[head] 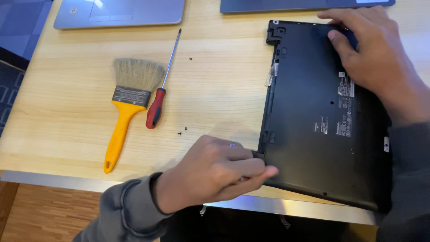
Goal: The person uses a screwdriver to remove screws from the bottom panel of a laptop. They then carefully pry open the casing and lift off the back cover to reveal the internal components.
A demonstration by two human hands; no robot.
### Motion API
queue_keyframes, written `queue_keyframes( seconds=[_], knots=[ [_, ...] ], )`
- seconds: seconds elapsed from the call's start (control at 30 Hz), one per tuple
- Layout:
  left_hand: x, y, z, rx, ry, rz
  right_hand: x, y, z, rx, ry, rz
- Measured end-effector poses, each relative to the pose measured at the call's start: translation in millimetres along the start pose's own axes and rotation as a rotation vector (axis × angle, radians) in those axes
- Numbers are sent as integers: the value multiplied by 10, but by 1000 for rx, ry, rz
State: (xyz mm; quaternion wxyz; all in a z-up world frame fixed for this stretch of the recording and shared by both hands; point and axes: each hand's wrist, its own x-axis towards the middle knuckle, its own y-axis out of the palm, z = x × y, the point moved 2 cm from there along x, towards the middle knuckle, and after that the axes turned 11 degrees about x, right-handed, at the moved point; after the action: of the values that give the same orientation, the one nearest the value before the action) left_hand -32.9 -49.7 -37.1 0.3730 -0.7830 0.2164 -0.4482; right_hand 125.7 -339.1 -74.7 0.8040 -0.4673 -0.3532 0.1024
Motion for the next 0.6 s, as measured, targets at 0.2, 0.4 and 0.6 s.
queue_keyframes(
  seconds=[0.2, 0.4, 0.6],
  knots=[
    [94, 39, -10, 91, 58, -4, -22, 10, -30, -76, -38, 4],
    [37, 45, 44, -416, -23, 165, -39, 17, -28, -27, -22, -1],
    [-95, -99, 100, -401, 9, 285, -31, 6, -13, -57, -24, 3]
  ],
)
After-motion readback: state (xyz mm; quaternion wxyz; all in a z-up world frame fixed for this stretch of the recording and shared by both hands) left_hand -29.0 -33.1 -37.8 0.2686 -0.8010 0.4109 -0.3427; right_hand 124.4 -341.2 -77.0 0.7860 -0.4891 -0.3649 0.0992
